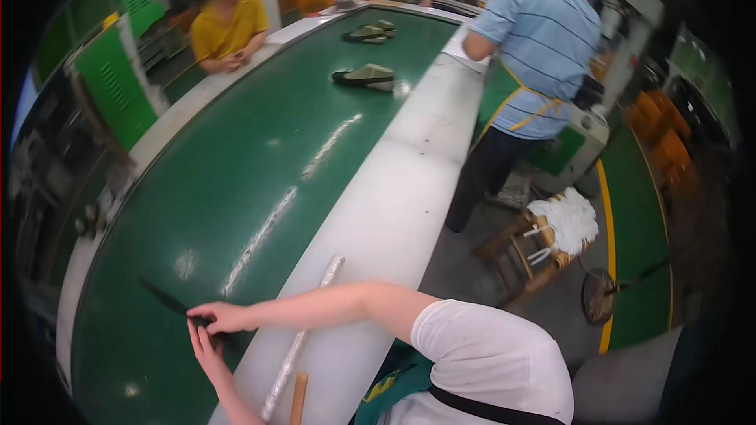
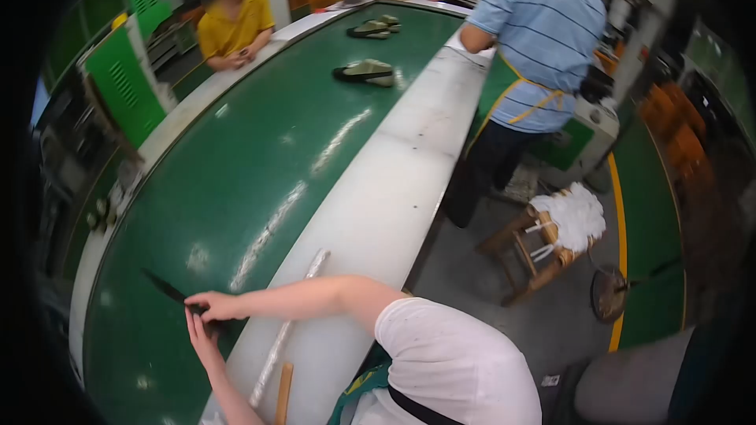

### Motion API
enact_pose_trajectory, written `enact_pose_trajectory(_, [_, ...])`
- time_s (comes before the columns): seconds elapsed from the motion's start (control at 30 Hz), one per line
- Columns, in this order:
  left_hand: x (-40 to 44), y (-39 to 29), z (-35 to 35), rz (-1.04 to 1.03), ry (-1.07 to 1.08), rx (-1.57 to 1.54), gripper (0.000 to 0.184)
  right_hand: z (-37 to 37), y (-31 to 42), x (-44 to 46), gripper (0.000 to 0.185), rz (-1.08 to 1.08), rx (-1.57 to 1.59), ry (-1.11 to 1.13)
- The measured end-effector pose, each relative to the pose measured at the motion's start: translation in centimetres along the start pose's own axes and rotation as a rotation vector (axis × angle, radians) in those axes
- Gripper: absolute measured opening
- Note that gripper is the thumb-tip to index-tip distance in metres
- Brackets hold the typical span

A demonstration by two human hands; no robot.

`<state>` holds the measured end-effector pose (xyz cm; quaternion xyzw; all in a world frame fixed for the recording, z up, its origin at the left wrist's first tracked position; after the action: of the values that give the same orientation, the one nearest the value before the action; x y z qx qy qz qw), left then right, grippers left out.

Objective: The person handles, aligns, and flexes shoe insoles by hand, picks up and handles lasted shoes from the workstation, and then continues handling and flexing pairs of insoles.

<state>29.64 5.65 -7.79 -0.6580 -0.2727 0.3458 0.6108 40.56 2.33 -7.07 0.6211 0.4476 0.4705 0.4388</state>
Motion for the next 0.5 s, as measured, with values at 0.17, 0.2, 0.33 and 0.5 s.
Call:
enact_pose_trajectory(0.17, [-1.3, -0.9, -0.1, -0.022, 0.004, -0.155, 0.057, -0.8, -0.4, -0.5, 0.064, -0.133, 0.087, 0.005])
enact_pose_trajectory(0.2, [-1.4, -1.5, -0.5, -0.044, 0.010, -0.177, 0.057, -0.7, 0.7, -1.3, 0.064, -0.164, 0.103, -0.034])
enact_pose_trajectory(0.33, [-2.1, -3.1, -1.5, -0.103, 0.007, 0.006, 0.057, -0.1, -2.0, -0.3, 0.064, -0.229, 0.306, -0.131])
enact_pose_trajectory(0.5, [-1.0, -2.1, 0.6, -0.090, -0.045, -0.311, 0.051, 1.3, -3.3, -0.1, 0.059, -0.303, 0.698, -0.330])
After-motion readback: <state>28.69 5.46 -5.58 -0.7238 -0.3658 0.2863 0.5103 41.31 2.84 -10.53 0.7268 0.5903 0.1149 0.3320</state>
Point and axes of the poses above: each hand's wrist, its own x-axis towards the middle knuckle, its own z-axis out of the back of the hand, y = z × x, the point moved 8 cm from there along x, towards the middle knuckle, and after that the axes turned 1 degree about z, right-handed, at the moved point
